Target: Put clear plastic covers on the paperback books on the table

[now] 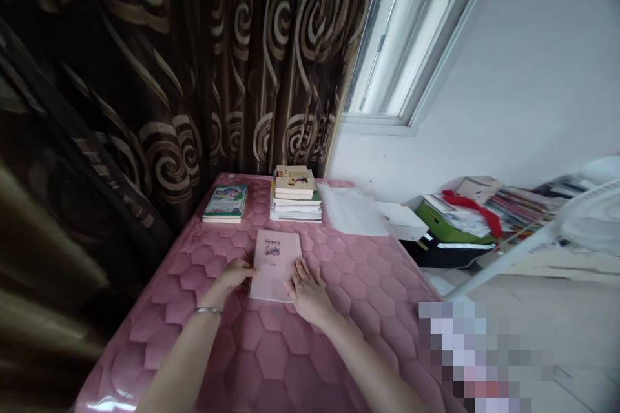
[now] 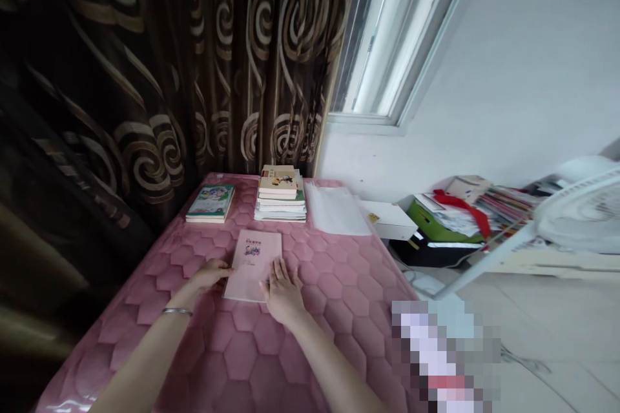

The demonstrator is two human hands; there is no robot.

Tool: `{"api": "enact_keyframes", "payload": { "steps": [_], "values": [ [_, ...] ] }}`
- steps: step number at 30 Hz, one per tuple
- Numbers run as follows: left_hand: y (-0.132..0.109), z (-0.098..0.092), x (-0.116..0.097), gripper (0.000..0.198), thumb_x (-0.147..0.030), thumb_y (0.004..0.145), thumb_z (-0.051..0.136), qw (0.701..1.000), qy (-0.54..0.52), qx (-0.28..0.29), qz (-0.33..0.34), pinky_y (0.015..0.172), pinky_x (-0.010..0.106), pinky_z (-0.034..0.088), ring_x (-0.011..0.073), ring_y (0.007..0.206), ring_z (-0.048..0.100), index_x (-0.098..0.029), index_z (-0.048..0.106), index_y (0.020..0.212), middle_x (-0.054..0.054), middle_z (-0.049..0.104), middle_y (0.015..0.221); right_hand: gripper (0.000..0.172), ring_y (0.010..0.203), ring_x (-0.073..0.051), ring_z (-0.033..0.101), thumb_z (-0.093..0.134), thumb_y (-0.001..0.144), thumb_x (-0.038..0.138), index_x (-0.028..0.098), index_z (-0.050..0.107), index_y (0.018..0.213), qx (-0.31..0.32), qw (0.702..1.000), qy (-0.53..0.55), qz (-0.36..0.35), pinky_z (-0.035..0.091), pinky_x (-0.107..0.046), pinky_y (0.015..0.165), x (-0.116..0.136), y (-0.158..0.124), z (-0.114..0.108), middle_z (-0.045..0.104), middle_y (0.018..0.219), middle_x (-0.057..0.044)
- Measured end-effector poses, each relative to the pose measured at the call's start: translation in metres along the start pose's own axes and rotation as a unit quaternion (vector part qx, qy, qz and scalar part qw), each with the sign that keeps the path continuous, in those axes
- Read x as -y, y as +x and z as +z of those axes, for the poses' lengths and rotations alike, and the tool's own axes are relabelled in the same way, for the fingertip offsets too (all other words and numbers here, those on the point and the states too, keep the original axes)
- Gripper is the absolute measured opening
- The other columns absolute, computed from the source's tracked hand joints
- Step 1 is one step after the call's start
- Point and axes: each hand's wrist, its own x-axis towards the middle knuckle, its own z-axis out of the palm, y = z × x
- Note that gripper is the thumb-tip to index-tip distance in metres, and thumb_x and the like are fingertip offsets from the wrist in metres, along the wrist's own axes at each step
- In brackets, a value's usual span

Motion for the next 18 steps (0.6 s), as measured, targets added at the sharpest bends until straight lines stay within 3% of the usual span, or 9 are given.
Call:
{"api": "enact_keyframes", "payload": {
  "steps": [3, 5, 7, 10, 12, 14, 16, 18],
  "values": [
    [-0.004, 0.004, -0.001, 0.025, -0.031, 0.063, 0.071, 1.000, -0.009, -0.016, 0.023, 0.049, 0.025, 0.045, 0.0138, 0.050, 0.057, -0.017, 0.050, 0.066, -0.004, 0.057, 0.053, 0.050, 0.135, -0.027, 0.033, 0.027, 0.095, 0.037, 0.008, 0.054, 0.127, -0.010, 0.999, 0.053, 0.003, 0.024, -0.043, 0.109, 0.011, 0.005, -0.019, 0.042, 0.141, -0.019],
    [-0.009, 0.009, -0.006, 0.022, -0.031, 0.067, 0.067, 0.998, -0.027, -0.033, 0.056, 0.053, 0.023, 0.046, 0.0135, 0.058, 0.059, -0.017, 0.051, 0.069, -0.003, 0.059, 0.059, 0.046, 0.116, -0.024, 0.055, 0.029, 0.095, 0.039, 0.015, 0.065, 0.110, -0.022, 0.990, 0.136, 0.020, 0.040, -0.032, 0.096, 0.022, 0.010, -0.034, 0.063, 0.119, -0.015],
    [-0.019, 0.014, -0.020, 0.016, -0.030, 0.072, 0.062, 0.992, -0.029, -0.056, 0.111, 0.057, 0.021, 0.045, 0.0129, 0.065, 0.060, -0.018, 0.052, 0.071, -0.003, 0.061, 0.064, 0.046, 0.098, -0.022, 0.065, 0.030, 0.094, 0.044, 0.020, 0.068, 0.097, -0.035, 0.973, 0.226, 0.027, 0.045, -0.027, 0.081, 0.033, 0.015, -0.051, 0.071, 0.098, -0.010],
    [-0.041, 0.022, -0.059, 0.013, -0.026, 0.072, 0.061, 0.963, 0.086, -0.107, 0.231, 0.058, 0.023, 0.043, 0.0152, 0.065, 0.059, -0.017, 0.052, 0.067, 0.000, 0.061, 0.063, 0.050, 0.085, -0.021, 0.066, 0.034, 0.090, 0.056, 0.021, 0.069, 0.084, -0.058, 0.935, 0.348, 0.024, 0.046, -0.026, 0.071, 0.046, 0.024, -0.078, 0.072, 0.085, -0.007],
    [-0.060, 0.031, -0.089, 0.010, -0.023, 0.068, 0.064, 0.924, 0.205, -0.171, 0.274, 0.062, 0.025, 0.043, 0.0184, 0.071, 0.061, -0.017, 0.055, 0.068, 0.004, 0.065, 0.070, 0.051, 0.077, -0.020, 0.066, 0.040, 0.085, 0.061, 0.019, 0.069, 0.083, -0.075, 0.892, 0.444, 0.028, 0.047, -0.026, 0.065, 0.048, 0.031, -0.094, 0.071, 0.080, -0.005],
    [-0.078, 0.046, -0.113, 0.017, -0.023, 0.069, 0.065, 0.884, 0.303, -0.212, 0.286, 0.065, 0.027, 0.043, 0.0229, 0.077, 0.064, -0.017, 0.060, 0.084, 0.008, 0.068, 0.079, 0.048, 0.073, -0.019, 0.065, 0.048, 0.080, 0.061, 0.018, 0.069, 0.082, -0.114, 0.847, 0.518, 0.029, 0.047, -0.026, 0.063, 0.043, 0.038, -0.104, 0.070, 0.077, -0.004],
    [-0.089, 0.068, -0.123, 0.024, -0.019, 0.074, 0.059, 0.854, 0.367, -0.232, 0.286, 0.066, 0.030, 0.044, 0.0257, 0.080, 0.066, -0.015, 0.060, 0.098, 0.014, 0.069, 0.086, 0.043, 0.072, -0.019, 0.063, 0.053, 0.076, 0.057, 0.016, 0.068, 0.079, -0.148, 0.814, 0.561, 0.030, 0.046, -0.026, 0.063, 0.032, 0.045, -0.105, 0.069, 0.072, -0.003],
    [-0.089, 0.092, -0.120, 0.027, -0.013, 0.079, 0.051, 0.834, 0.408, -0.235, 0.289, 0.069, 0.033, 0.045, 0.0289, 0.083, 0.066, -0.010, 0.059, 0.104, 0.019, 0.068, 0.089, 0.038, 0.071, -0.019, 0.063, 0.056, 0.073, 0.052, 0.016, 0.067, 0.076, -0.148, 0.787, 0.597, 0.037, 0.046, -0.027, 0.063, 0.015, 0.051, -0.097, 0.069, 0.068, -0.003]
  ]
}}
